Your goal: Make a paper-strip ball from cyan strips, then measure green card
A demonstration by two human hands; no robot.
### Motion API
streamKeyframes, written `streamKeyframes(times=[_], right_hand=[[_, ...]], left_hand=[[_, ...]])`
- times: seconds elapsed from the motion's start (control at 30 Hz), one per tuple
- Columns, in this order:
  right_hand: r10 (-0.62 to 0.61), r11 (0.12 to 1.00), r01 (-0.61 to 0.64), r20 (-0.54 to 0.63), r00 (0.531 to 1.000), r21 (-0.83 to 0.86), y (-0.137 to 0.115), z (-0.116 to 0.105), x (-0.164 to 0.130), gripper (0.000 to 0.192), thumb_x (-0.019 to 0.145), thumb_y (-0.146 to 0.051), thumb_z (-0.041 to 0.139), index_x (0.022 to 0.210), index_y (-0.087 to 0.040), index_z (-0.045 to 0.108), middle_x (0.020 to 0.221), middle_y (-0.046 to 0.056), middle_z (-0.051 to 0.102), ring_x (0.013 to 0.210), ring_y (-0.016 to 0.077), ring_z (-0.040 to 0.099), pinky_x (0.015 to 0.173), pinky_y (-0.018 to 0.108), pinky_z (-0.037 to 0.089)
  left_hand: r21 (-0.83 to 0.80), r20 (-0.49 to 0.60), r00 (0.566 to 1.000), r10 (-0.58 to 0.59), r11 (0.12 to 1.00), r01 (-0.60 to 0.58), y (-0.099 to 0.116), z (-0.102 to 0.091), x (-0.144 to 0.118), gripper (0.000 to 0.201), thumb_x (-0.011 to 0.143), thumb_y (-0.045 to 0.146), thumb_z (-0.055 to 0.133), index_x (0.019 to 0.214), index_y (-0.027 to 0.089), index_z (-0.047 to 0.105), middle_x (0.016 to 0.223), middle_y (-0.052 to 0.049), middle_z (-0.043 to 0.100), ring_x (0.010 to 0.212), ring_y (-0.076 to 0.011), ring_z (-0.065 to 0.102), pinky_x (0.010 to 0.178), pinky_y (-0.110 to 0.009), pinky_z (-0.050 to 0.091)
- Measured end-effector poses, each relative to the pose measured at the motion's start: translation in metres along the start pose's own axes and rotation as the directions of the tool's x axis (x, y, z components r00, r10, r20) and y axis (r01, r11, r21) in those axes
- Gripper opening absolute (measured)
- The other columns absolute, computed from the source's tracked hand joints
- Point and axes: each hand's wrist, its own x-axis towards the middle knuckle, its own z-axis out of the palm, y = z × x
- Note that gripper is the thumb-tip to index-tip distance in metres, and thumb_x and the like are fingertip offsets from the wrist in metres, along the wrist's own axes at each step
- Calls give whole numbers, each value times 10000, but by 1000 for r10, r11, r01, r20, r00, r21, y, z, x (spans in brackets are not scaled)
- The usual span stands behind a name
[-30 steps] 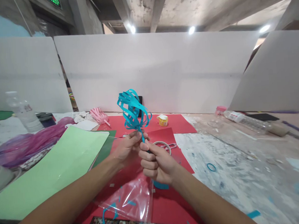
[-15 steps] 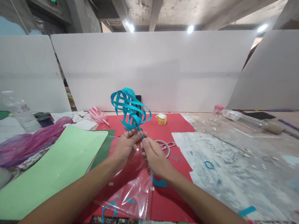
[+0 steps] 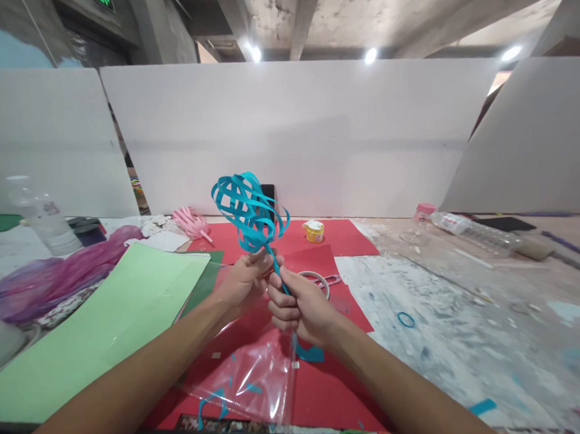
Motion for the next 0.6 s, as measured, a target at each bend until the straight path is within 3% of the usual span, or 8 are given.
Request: streamKeyframes(times=[0.17, 0.3, 0.37, 0.47, 0.6], right_hand=[[-127, 966, 84, -165, 978, -244, 10, -1, 4, 479, 826, -623, 579, 698, -214, 366, 498, -123, 231, 401, 42, 107, 390, 190, 128], [-384, 829, 186, -295, 875, -528, 20, -5, 6, 479, 841, -645, 541, 702, -204, 412, 582, -77, 331, 472, 68, 258, 427, 203, 212], [-428, 798, 195, -308, 850, -570, 23, -7, 7, 468, 851, -636, 533, 707, -205, 421, 604, -66, 354, 490, 76, 280, 434, 210, 226], [-295, 888, 158, -272, 916, -432, 21, -4, 6, 478, 836, -643, 547, 696, -215, 387, 531, -98, 281, 428, 61, 181, 403, 204, 155], [-127, 984, 110, -117, 985, -140, 11, 2, 3, 472, 816, -594, 612, 686, -216, 360, 477, -125, 219, 390, 44, 88, 374, 191, 106]], left_hand=[[-2, -68, 995, 68, 998, -68, -9, -2, 5, 368, 465, 344, 944, 672, 155, 705, 677, -9, 679, 631, -113, 599, 690, -250, 458], [3, -100, 990, 97, 995, -97, -13, -3, 6, 317, 515, 303, 929, 708, 162, 721, 730, -14, 696, 693, -126, 618, 742, -263, 465], [5, -98, 991, 95, 995, -95, -14, -4, 5, 300, 534, 289, 922, 720, 158, 725, 737, -19, 698, 697, -129, 621, 748, -266, 467], [-6, -84, 993, 83, 996, -83, -12, -3, 3, 313, 525, 291, 926, 723, 161, 721, 725, -13, 692, 677, -122, 616, 725, -255, 466], [-20, -43, 999, 33, 999, -34, -10, -1, 0, 343, 528, 355, 921, 692, 147, 703, 667, -16, 668, 569, -110, 583, 610, -243, 446]])
